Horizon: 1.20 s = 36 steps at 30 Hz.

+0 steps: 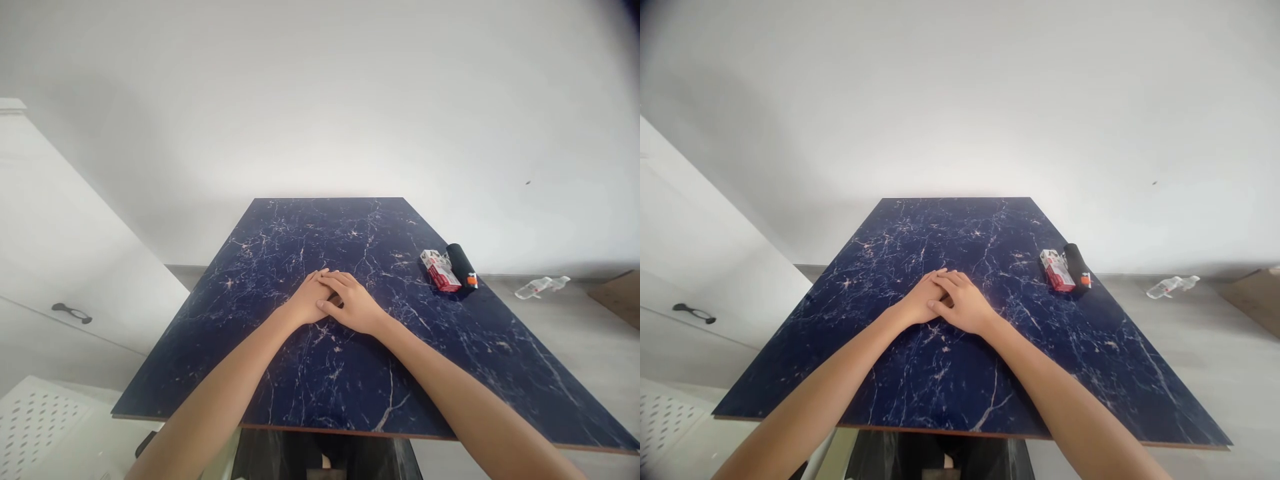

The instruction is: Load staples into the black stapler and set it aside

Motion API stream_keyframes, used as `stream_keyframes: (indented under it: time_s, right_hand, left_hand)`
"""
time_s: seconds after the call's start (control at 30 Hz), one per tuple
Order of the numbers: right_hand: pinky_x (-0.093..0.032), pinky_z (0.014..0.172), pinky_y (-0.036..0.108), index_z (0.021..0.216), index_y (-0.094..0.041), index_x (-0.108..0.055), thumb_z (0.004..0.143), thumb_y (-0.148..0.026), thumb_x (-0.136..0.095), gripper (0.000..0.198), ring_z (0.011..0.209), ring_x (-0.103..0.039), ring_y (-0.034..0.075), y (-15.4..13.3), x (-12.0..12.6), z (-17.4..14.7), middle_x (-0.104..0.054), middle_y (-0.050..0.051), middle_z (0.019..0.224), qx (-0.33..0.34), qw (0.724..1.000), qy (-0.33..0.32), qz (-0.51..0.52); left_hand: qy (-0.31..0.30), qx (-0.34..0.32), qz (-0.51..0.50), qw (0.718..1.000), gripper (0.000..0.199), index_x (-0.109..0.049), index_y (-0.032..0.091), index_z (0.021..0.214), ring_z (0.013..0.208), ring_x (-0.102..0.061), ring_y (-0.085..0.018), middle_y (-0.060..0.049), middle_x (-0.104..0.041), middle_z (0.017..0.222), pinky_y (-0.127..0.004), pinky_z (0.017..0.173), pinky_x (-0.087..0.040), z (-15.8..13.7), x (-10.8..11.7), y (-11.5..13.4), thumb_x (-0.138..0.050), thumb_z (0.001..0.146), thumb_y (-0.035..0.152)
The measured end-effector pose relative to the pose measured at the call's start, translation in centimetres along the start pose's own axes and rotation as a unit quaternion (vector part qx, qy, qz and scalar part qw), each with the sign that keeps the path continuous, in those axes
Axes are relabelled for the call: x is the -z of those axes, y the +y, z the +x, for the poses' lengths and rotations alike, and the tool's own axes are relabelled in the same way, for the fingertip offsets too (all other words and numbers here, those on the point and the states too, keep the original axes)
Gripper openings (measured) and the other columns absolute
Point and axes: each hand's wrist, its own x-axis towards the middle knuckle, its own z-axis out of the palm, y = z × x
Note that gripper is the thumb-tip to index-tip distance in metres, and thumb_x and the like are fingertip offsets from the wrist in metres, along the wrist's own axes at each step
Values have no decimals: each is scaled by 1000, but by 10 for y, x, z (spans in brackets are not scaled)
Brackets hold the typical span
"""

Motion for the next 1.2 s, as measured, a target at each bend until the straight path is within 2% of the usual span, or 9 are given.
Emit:
stream_keyframes:
  time_s: [0.27, 0.53, 0.73, 0.93, 1.13, 1.2]
  right_hand:
    - [-45, 110, 59, 149, -26, -53, 98, -49, -55, 56, 133, -52, 35, 1, -4, 0, -59, 10, 146, -1, 1000, 5, -4]
    - [-42, 113, 60, 149, -26, -52, 99, -48, -55, 55, 136, -51, 35, 1, -4, -1, -58, 10, 147, -4, 1000, 6, -3]
    - [-43, 113, 59, 150, -28, -51, 99, -50, -54, 56, 137, -50, 34, 0, -1, -2, -57, 9, 149, -6, 1000, -4, -2]
    - [-42, 115, 58, 150, -24, -52, 99, -50, -54, 56, 138, -49, 34, 0, 1, -2, -57, 10, 149, -4, 1000, -10, -7]
    - [-37, 118, 60, 152, -24, -49, 101, -52, -51, 59, 141, -47, 34, 1, 1, 0, -54, 10, 152, 0, 1000, -24, -12]
    - [-38, 118, 60, 153, -25, -48, 101, -53, -49, 59, 141, -47, 34, 0, 1, 1, -54, 10, 152, 6, 1000, -26, -9]
  left_hand:
    - [8, 9, -3, 1000, 56, -41, 37, 157, 157, -21, -31, 1, -31, 168, -53, 128, -16, 1, -1, -3, -34, 104, 56]
    - [10, 12, -8, 1000, 57, -41, 36, 157, 156, -22, -33, 0, -30, 168, -54, 128, -17, 1, 0, -1, -34, 104, 56]
    - [-2, 22, -4, 1000, 58, -42, 34, 156, 158, -18, -32, 0, -28, 169, -53, 128, -15, 2, -2, -1, -33, 104, 57]
    - [0, 21, -4, 1000, 58, -42, 33, 157, 158, -19, -32, -1, -29, 169, -53, 128, -15, 2, -2, -2, -34, 104, 56]
    - [12, -4, 2, 1000, 52, -47, 33, 153, 156, -23, -31, 0, -31, 168, -51, 128, -16, 2, -4, -5, -37, 104, 51]
    - [23, -17, 13, 1000, 49, -53, 31, 149, 154, -28, -32, -1, -37, 166, -50, 126, -19, 3, -5, -5, -39, 104, 47]
